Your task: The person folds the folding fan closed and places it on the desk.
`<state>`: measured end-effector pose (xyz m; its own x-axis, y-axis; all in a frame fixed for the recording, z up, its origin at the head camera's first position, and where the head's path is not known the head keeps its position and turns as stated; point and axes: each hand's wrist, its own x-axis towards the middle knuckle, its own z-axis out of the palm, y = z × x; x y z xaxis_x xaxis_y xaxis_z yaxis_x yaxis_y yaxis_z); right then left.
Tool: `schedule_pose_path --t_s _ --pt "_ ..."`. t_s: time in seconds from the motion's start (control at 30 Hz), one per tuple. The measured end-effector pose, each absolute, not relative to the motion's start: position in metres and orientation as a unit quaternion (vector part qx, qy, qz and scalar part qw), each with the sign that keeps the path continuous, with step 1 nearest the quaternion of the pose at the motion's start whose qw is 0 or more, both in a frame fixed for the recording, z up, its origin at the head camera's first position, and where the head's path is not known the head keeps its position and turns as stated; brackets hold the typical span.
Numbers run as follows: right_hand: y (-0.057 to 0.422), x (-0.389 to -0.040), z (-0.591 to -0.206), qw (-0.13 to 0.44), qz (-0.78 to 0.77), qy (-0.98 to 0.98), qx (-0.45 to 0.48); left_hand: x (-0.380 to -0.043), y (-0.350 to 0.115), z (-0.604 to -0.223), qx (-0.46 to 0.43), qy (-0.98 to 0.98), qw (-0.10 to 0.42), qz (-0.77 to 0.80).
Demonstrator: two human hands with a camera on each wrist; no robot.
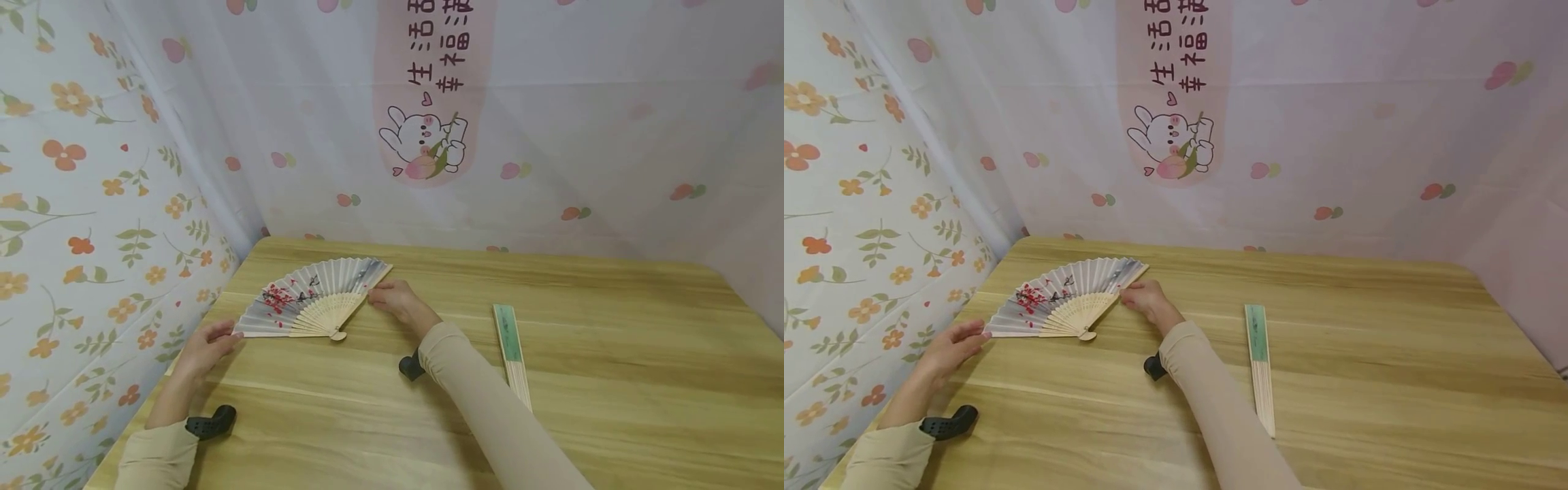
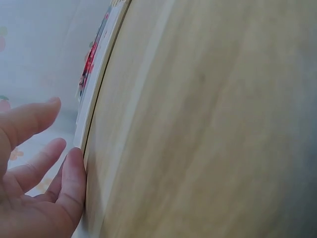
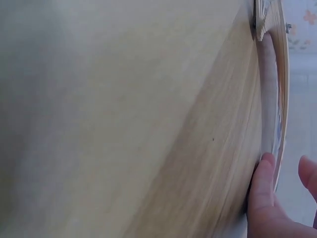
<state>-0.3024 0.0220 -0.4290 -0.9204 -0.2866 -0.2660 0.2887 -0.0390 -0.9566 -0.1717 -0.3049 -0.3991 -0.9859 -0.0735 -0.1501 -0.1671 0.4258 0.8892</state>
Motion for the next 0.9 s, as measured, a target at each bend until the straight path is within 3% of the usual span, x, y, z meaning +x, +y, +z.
schedule_pose_path --t_s 0.17,0.43,0.57,0.9 --pt "0.022 -0.346 -0.484 0.202 -0.735 0.647 0.006 -0.172 -0.303 -0.398 -0.084 0.851 0.042 0.516" --pt "0.019 -0.293 -0.407 0.210 -0.710 0.667 0.081 -0.173 -0.298 -0.397 -0.081 0.872 0.014 0.483" --pt "0.022 -0.280 -0.386 0.223 -0.715 0.656 0.092 -0.174 -0.298 -0.397 -0.088 0.880 0.006 0.467" --pt "0.020 -0.290 -0.401 0.219 -0.715 0.655 0.107 -0.175 -0.299 -0.399 -0.092 0.903 -0.003 0.420"
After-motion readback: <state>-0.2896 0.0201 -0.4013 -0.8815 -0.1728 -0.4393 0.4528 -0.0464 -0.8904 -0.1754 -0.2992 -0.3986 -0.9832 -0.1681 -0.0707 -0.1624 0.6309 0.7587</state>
